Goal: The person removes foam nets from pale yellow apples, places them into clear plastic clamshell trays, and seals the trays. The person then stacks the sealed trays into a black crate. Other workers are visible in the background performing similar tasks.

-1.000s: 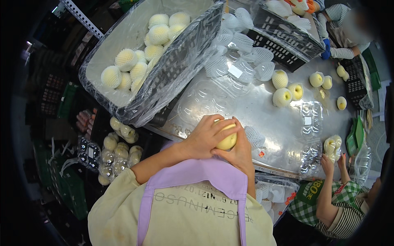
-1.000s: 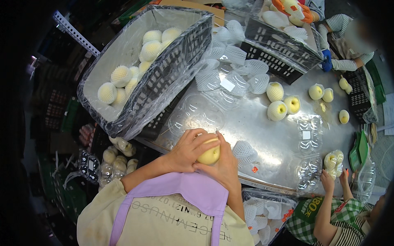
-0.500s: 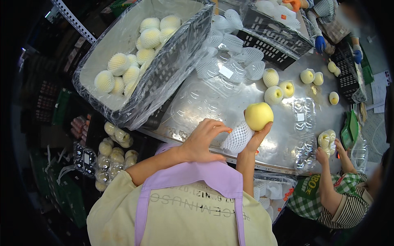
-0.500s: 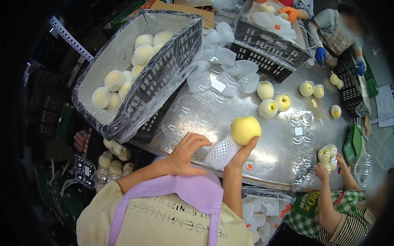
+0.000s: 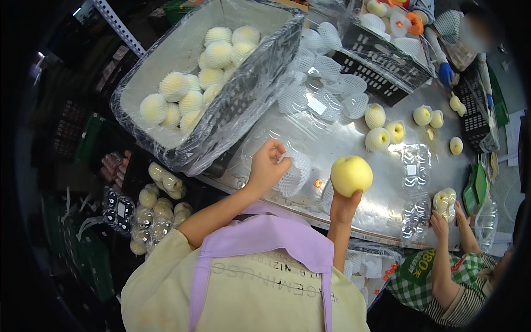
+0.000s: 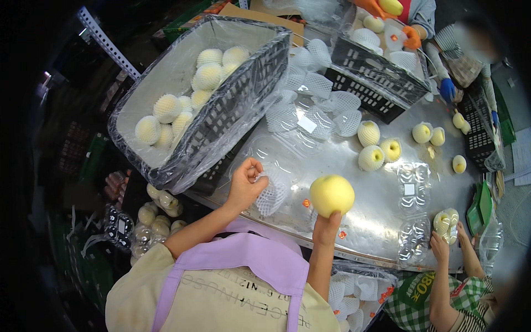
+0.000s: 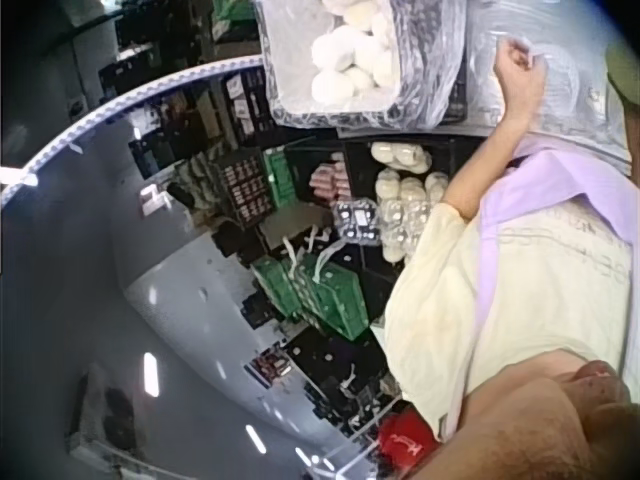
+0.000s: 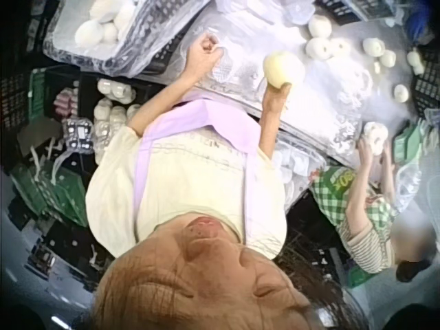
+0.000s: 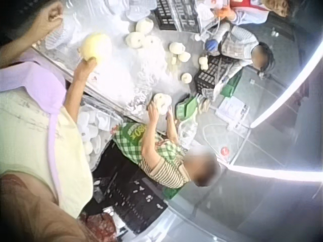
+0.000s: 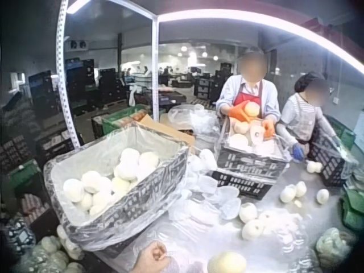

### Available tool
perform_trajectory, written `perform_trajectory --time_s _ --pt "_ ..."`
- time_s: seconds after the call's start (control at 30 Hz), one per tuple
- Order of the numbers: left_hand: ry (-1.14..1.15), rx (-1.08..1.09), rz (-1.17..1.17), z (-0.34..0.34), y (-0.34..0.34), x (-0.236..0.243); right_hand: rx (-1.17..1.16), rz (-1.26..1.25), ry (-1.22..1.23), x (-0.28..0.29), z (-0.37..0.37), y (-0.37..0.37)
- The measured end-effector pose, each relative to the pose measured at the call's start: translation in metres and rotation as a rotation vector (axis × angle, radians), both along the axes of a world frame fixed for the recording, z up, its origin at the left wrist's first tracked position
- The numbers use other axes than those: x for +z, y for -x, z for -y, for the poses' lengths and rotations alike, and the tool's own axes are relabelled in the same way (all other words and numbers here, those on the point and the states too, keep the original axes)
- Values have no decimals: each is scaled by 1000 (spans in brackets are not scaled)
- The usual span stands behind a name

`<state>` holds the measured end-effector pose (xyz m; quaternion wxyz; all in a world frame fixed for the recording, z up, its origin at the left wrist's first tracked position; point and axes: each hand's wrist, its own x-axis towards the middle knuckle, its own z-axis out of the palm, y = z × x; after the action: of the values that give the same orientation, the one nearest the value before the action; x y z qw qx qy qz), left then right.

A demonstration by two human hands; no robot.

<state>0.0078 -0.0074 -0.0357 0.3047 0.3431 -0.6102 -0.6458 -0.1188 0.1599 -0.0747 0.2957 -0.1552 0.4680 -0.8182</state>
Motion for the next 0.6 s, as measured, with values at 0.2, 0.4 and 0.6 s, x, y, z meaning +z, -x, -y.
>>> perform_trajectory --time_s 0.2,0.4,0.6 --pt "286 64 151 7 14 -2 328 -188 -138 41 10 -38" --pt "54 -105 12 -4 16 -4 372 -92 -187 9 10 -33" --pt "-297 -231 42 -14 7 16 212 -205 -242 40 16 -30"
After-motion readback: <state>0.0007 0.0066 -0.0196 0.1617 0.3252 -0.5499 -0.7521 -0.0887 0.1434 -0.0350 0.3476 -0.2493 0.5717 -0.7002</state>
